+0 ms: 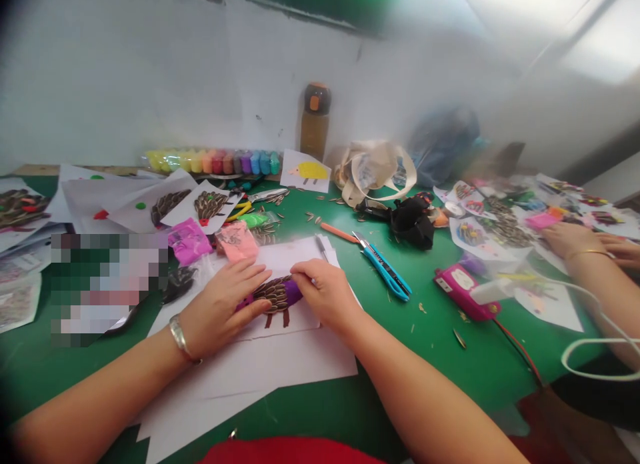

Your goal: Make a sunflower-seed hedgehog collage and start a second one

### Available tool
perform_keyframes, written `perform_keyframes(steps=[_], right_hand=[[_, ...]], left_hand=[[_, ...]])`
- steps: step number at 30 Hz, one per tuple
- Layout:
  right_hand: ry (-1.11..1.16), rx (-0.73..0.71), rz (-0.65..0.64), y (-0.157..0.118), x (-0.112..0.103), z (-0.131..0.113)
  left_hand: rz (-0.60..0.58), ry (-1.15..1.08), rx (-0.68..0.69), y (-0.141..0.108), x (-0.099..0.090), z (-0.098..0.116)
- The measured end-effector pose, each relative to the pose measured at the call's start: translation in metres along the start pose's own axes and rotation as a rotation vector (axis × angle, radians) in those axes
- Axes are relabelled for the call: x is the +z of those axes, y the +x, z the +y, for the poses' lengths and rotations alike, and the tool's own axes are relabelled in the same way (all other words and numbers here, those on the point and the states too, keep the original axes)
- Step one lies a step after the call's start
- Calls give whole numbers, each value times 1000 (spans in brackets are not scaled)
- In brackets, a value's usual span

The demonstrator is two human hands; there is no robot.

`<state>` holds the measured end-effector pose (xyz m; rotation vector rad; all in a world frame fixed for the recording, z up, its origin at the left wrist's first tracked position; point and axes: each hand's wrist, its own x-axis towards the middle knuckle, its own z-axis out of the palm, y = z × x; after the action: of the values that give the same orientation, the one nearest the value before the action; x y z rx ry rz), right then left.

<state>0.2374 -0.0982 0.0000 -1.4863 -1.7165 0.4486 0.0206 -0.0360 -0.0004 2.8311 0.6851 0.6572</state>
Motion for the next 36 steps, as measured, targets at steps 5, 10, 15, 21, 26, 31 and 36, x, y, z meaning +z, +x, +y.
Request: perform_keyframes(steps=[5,10,15,21,26,31,36], right_hand=[[-151,-35,-132,1,3,1],[-217,-31,-121,3,5,3],[-263,-11,-140,3,8,6],[-319,-28,-164,3,10,4],[-333,-82,-159,3,12,4],[-335,-112,-163,3,13,4],[-307,-82,-122,0,11,2]], left_hand=[[-93,-16,-53,0,-1,3],[-140,-24,-71,-1,-3,5],[-152,-6,-65,-3,-1,6],[-146,20,-69,-4,2,6],[-119,23,-61,-5,4,6],[-91,21,-68,-5,6,6],[-129,51,-52,-5,4,6]])
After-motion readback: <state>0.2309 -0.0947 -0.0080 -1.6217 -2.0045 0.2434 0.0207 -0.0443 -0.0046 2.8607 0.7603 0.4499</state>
